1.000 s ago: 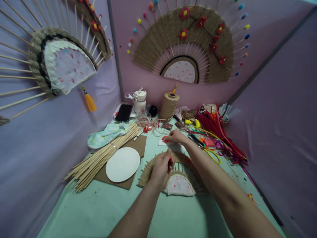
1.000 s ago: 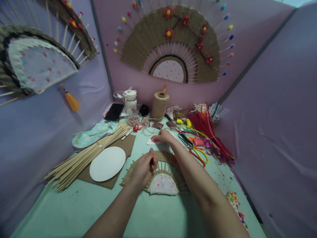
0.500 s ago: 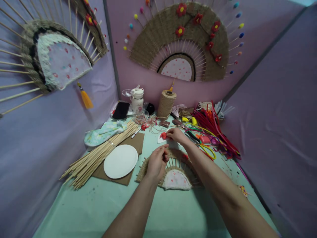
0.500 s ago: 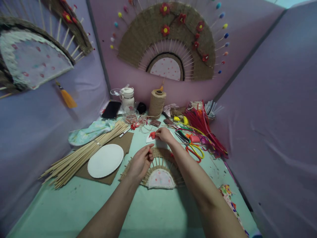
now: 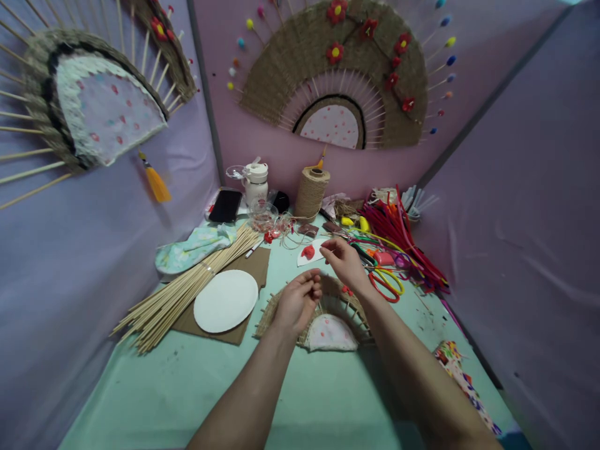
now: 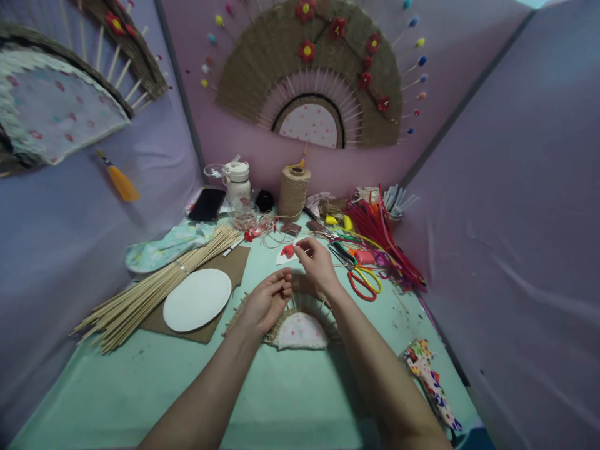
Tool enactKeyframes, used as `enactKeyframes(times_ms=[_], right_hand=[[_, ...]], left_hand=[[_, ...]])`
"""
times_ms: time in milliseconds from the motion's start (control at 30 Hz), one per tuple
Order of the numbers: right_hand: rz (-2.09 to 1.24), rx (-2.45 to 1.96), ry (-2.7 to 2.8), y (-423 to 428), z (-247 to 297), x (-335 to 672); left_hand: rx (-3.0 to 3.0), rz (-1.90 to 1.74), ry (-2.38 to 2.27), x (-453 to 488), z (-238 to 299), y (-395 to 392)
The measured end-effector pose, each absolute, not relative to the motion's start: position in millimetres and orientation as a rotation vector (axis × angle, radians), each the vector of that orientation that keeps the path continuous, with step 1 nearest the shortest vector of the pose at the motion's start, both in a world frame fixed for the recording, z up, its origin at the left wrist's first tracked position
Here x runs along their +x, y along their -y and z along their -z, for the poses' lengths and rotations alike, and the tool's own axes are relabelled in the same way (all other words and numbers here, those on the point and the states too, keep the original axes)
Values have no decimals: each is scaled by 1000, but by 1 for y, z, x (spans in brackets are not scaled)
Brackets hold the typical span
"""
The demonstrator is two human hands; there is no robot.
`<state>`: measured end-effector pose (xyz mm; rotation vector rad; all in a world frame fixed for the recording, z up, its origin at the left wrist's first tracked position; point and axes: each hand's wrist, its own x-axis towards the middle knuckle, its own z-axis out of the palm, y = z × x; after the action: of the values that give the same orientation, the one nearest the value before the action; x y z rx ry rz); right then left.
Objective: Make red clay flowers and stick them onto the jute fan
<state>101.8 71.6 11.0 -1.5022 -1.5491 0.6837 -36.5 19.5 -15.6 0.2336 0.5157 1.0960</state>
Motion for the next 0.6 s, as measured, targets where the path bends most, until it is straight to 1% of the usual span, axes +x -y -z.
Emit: enactKeyframes(times_ms=[167,367,500,600], right_hand=[[-724,-1315,1426,-20,-22,101],[-712,-1298,1385,11,-13,100],[-590,-1301,1480,22,-11,96],[-422,-1263,1644,26,-11,91]], left_hand=[[169,-1134,-504,-34,17,-21],[134,-1136,-478,-38,9,-20],[120,-1153,-417,-39,3,-19],[105,-1155,-408,-39,2,-19]])
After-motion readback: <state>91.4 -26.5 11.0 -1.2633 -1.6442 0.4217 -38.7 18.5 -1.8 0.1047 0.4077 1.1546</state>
